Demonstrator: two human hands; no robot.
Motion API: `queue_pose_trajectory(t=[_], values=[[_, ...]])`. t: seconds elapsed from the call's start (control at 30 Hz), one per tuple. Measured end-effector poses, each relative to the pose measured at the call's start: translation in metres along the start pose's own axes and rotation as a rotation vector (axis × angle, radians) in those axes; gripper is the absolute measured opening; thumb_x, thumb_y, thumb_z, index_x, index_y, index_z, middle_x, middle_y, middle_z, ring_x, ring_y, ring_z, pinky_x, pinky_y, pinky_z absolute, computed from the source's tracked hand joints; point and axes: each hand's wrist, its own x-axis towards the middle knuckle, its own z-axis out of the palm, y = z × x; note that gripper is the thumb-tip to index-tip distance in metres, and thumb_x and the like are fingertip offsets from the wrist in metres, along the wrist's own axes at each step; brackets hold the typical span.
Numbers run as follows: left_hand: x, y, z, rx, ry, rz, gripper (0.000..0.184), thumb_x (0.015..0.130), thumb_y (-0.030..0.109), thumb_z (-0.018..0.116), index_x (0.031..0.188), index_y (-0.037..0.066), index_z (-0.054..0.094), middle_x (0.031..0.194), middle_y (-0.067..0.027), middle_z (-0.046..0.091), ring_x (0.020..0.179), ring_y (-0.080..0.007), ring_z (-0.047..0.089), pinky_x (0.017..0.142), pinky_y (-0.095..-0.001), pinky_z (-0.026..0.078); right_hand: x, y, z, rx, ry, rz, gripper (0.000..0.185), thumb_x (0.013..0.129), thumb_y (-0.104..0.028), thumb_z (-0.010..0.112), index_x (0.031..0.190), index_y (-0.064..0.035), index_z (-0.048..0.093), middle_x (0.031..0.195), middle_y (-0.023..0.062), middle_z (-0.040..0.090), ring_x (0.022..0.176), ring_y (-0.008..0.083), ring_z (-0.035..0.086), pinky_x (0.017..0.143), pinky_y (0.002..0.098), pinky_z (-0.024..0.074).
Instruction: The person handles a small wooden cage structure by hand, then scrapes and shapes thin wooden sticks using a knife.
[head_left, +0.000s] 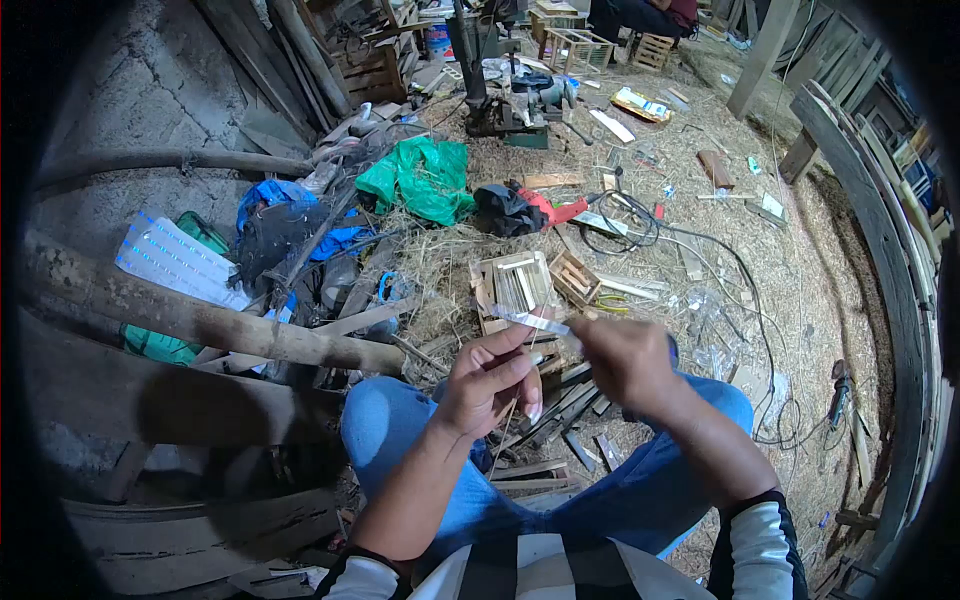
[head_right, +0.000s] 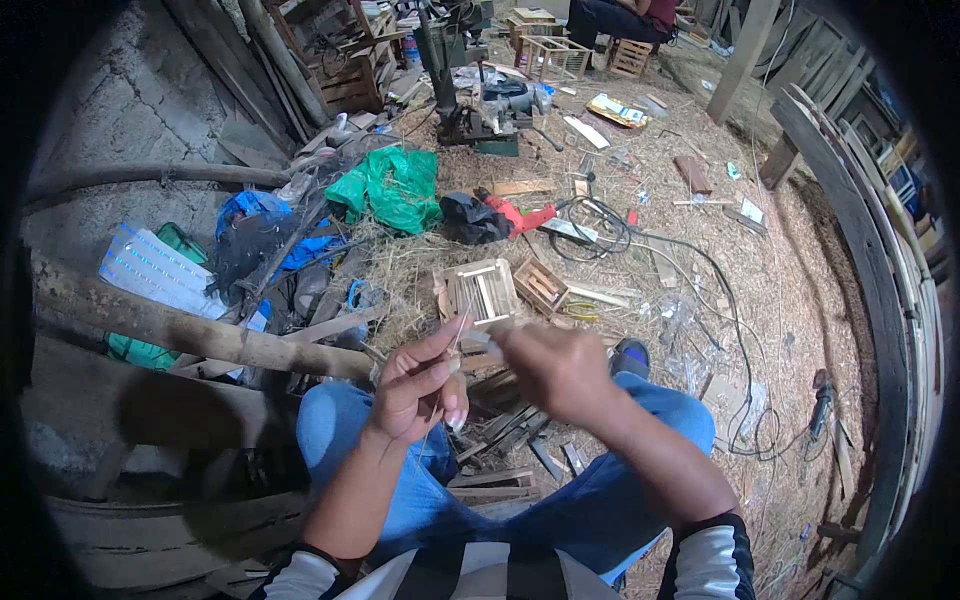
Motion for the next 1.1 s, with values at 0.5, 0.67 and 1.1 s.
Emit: queue_pose_trajectory(t=[0.5, 0.67, 1.1], values=[[0.002, 0.004, 0.007, 0.065, -0.032, -0.034, 0.059, 0.104, 0.010, 0.052, 0.158, 0.003, 0.031, 0.075, -0.0106, 0.064, 0.064, -0.0187, 0.063, 0.064, -0.0331, 0.054, -0.001, -0.001, 0.004, -0.016, 0.005, 0.017, 0.025, 0.084, -0.011, 0.070, 0.110, -0.0119, 0.067, 0.071, 0.0070, 0.066, 0.062, 0.0265, 0.069, 0.050, 0.0401, 0.0508], [0.000, -0.001, 0.002, 0.044, -0.045, -0.014, 0.059, 0.104, 0.009, 0.051, 0.159, 0.004, 0.029, 0.076, -0.0104, 0.064, 0.065, -0.0192, 0.062, 0.065, -0.0331, 0.054, 0.002, 0.006, 0.007, -0.012, 0.052, 0.125, 0.027, 0.083, -0.011, 0.071, 0.109, -0.0121, 0.066, 0.071, 0.0058, 0.065, 0.062, 0.0264, 0.069, 0.051, 0.0405, 0.0505], [0.002, -0.001, 0.001, 0.032, -0.070, 0.022, 0.057, 0.104, 0.007, 0.051, 0.157, 0.002, 0.032, 0.075, -0.0101, 0.064, 0.063, -0.0194, 0.062, 0.063, -0.0328, 0.054, -0.003, 0.001, 0.007, 0.065, -0.041, 0.034, 0.020, 0.088, -0.012, 0.069, 0.107, -0.0137, 0.067, 0.071, 0.0080, 0.067, 0.058, 0.0284, 0.067, 0.048, 0.0414, 0.0493]])
